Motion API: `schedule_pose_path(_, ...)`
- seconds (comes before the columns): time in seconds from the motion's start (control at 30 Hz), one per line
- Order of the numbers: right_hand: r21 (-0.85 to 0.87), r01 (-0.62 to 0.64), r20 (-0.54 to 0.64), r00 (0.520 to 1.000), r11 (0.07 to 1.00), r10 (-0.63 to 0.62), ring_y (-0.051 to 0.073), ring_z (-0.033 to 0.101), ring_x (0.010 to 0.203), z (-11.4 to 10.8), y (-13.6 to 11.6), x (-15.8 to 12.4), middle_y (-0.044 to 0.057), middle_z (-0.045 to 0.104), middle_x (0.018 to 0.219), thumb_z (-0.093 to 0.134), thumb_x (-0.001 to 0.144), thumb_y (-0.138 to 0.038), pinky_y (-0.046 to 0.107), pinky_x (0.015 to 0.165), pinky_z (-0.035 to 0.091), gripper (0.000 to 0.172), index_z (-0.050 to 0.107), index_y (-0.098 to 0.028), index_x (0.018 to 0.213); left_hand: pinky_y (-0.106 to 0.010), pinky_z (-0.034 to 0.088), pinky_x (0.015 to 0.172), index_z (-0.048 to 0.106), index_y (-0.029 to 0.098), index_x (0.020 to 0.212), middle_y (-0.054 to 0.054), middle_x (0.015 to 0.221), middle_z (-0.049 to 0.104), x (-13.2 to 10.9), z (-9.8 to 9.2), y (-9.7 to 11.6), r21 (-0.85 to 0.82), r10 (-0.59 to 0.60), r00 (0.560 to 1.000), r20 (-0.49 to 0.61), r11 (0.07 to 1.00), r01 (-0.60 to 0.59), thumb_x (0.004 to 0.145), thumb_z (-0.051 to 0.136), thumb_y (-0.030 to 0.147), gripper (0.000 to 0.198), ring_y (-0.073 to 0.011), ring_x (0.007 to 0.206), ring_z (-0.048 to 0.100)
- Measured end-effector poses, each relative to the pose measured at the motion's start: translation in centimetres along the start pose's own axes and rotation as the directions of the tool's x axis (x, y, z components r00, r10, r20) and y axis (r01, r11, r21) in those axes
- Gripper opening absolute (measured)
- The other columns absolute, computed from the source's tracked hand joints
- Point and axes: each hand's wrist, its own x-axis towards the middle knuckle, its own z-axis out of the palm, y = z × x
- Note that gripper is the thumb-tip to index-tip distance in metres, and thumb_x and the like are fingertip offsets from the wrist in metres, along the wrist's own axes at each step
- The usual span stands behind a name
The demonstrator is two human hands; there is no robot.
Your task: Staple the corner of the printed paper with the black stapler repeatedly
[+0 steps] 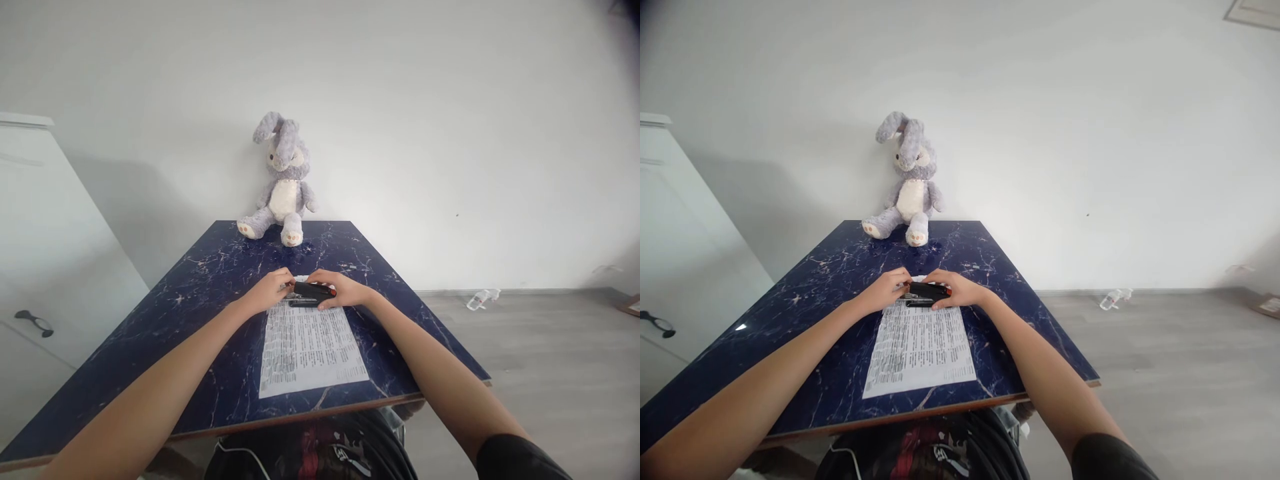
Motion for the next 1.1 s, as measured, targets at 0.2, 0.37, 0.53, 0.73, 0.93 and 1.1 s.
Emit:
schedule_pose_path(0.2, -0.101, -0.029, 0.049, 0.998, 0.994, 0.034, 0.022, 0.065, 0.094, 0.3, -0.2, 0.2, 0.009, 0.069, 0.109, 0.08, 0.083, -0.049, 0.031, 0.081, 0.052, 0.051, 0.068, -0.016, 0.121, -0.03, 0.052, 0.072, 0.075, 0.021, 0.086, -0.006, 0.092, 0.069, -0.3, -0.6, -0.7, -0.061, -0.03, 0.999, 0.027, 0.998, 0.032, 0.09, 0.068, 0.041, 0.022, -0.0175, 0.077, 0.066)
schedule_pose_path(0.37, -0.083, -0.074, 0.047, 0.996, 0.994, 0.078, 0.019, 0.064, 0.081, 0.4, 0.0, 0.1, 0.006, 0.071, 0.097, 0.079, 0.084, -0.045, 0.027, 0.07, 0.048, 0.044, 0.07, -0.015, 0.114, -0.03, 0.051, 0.07, 0.078, 0.022, 0.082, -0.006, 0.087, 0.069, -0.4, -1.3, -0.4, -0.056, -0.033, 0.998, 0.059, 0.998, 0.036, 0.086, 0.073, 0.049, 0.028, -0.0173, 0.075, 0.065)
schedule_pose_path(0.53, -0.083, -0.087, 0.059, 0.994, 0.993, 0.092, 0.018, 0.063, 0.078, 0.3, -0.1, 0.1, 0.005, 0.072, 0.094, 0.077, 0.084, -0.044, 0.025, 0.066, 0.047, 0.041, 0.07, -0.015, 0.112, -0.03, 0.054, 0.069, 0.078, 0.021, 0.079, -0.007, 0.087, 0.07, -0.5, -1.4, 0.3, -0.118, -0.024, 0.997, 0.078, 0.992, 0.033, 0.084, 0.074, 0.053, 0.032, -0.0177, 0.073, 0.068)
schedule_pose_path(0.73, -0.085, -0.082, 0.059, 0.994, 0.993, 0.088, 0.018, 0.062, 0.077, 0.3, -0.3, 0.2, 0.005, 0.071, 0.093, 0.078, 0.084, -0.045, 0.025, 0.065, 0.045, 0.042, 0.07, -0.015, 0.111, -0.03, 0.054, 0.068, 0.077, 0.022, 0.077, -0.005, 0.086, 0.069, -0.4, -1.3, 0.5, -0.083, -0.04, 0.995, 0.091, 0.995, 0.048, 0.082, 0.077, 0.05, 0.028, -0.0173, 0.071, 0.068)
schedule_pose_path(0.93, -0.091, -0.081, 0.059, 0.994, 0.993, 0.087, 0.017, 0.062, 0.077, 0.3, -0.1, 0.2, 0.005, 0.071, 0.094, 0.077, 0.084, -0.045, 0.025, 0.066, 0.045, 0.042, 0.07, -0.014, 0.112, -0.029, 0.051, 0.066, 0.075, 0.022, 0.072, -0.004, 0.081, 0.068, -0.3, -1.3, 0.5, -0.01, -0.049, 0.994, 0.097, 0.999, 0.05, 0.081, 0.078, 0.045, 0.025, -0.0167, 0.069, 0.066)
schedule_pose_path(1.1, -0.087, -0.071, 0.06, 0.995, 0.994, 0.077, 0.017, 0.061, 0.078, 0.3, 0.1, 0.0, 0.004, 0.07, 0.094, 0.078, 0.084, -0.043, 0.025, 0.067, 0.044, 0.041, 0.07, -0.015, 0.113, -0.029, 0.049, 0.065, 0.076, 0.023, 0.073, -0.003, 0.081, 0.069, -0.4, -1.7, 0.7, 0.011, -0.062, 0.992, 0.113, 0.998, 0.062, 0.08, 0.079, 0.044, 0.022, -0.0167, 0.069, 0.066)
